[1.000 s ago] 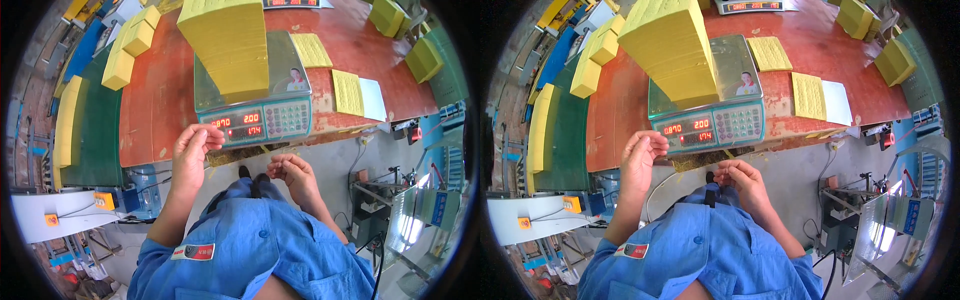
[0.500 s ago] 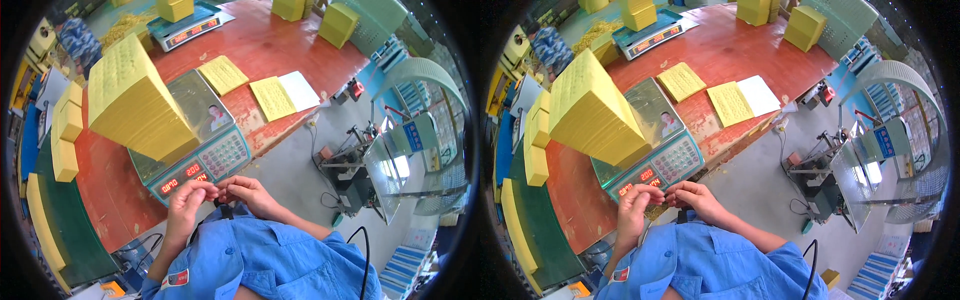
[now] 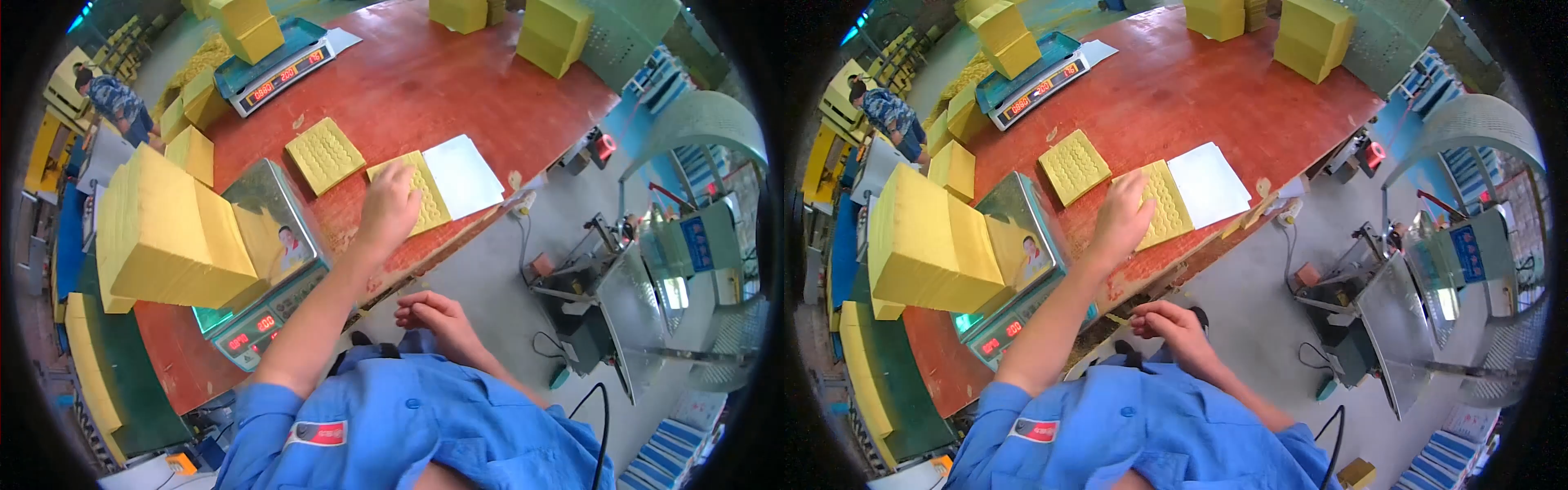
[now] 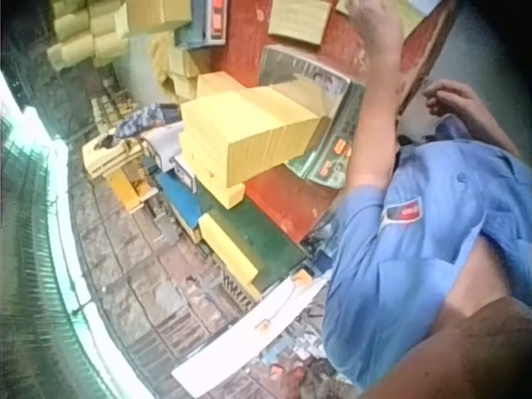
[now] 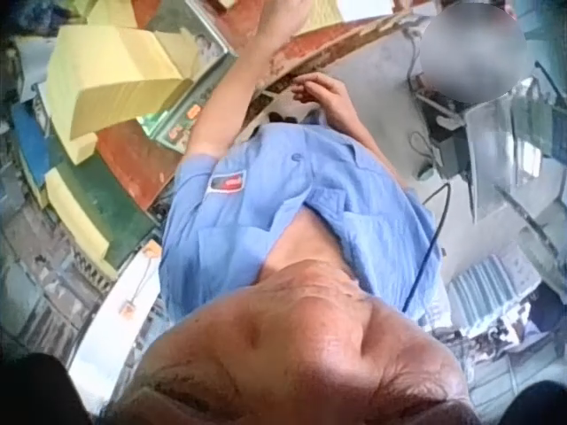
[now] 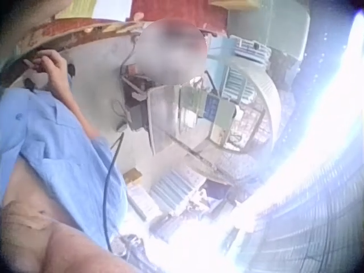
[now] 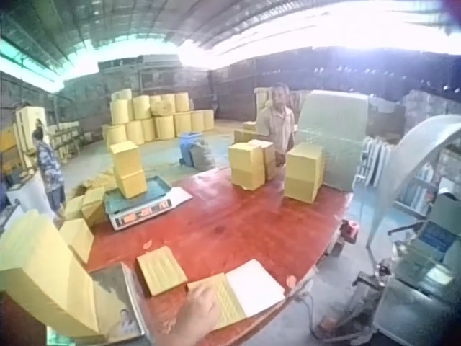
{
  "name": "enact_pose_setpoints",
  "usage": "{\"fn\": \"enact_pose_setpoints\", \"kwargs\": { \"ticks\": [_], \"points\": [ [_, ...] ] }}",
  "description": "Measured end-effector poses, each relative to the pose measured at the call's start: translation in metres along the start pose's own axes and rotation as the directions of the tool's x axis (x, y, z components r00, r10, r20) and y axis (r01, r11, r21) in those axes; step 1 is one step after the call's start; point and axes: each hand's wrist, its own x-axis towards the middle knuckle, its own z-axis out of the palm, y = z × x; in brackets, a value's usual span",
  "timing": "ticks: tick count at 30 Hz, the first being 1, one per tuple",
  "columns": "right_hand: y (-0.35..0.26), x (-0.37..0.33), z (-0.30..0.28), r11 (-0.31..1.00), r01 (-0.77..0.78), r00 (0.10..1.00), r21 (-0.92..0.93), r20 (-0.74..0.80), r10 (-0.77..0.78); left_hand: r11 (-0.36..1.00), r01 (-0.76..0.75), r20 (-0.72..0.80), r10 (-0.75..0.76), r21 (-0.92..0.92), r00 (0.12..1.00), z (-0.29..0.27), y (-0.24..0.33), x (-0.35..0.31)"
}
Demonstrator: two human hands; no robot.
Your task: The worker is weighing stacks of yellow paper on a scale and then moving them to a machine to be packaged.
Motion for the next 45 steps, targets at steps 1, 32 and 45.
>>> {"fn": "enact_pose_setpoints", "kwargs": {
  "ticks": [1, 32, 45],
  "points": [
    [-0.01, 0.001, -0.012, 0.999, -0.013, 1.0, -0.033, -0.01, 0.012, 0.978, 0.02, -0.073, -0.005, 0.207, 0.997, 0.013, -0.016, 0.019],
    [-0.15, 0.016, 0.075, 0.651, 0.564, 0.824, -0.508, 0.303, -0.478, 0.688, 0.212, -0.249, -0.506, -0.694, 0.826, -0.187, 0.107, -0.144],
    [-0.173, 0.143, 0.326, 0.571, 0.751, 0.641, -0.332, 0.572, -0.511, 0.791, 0.313, -0.372, -0.545, -0.526, 0.752, -0.422, -0.01, -0.123]
  ]
}}
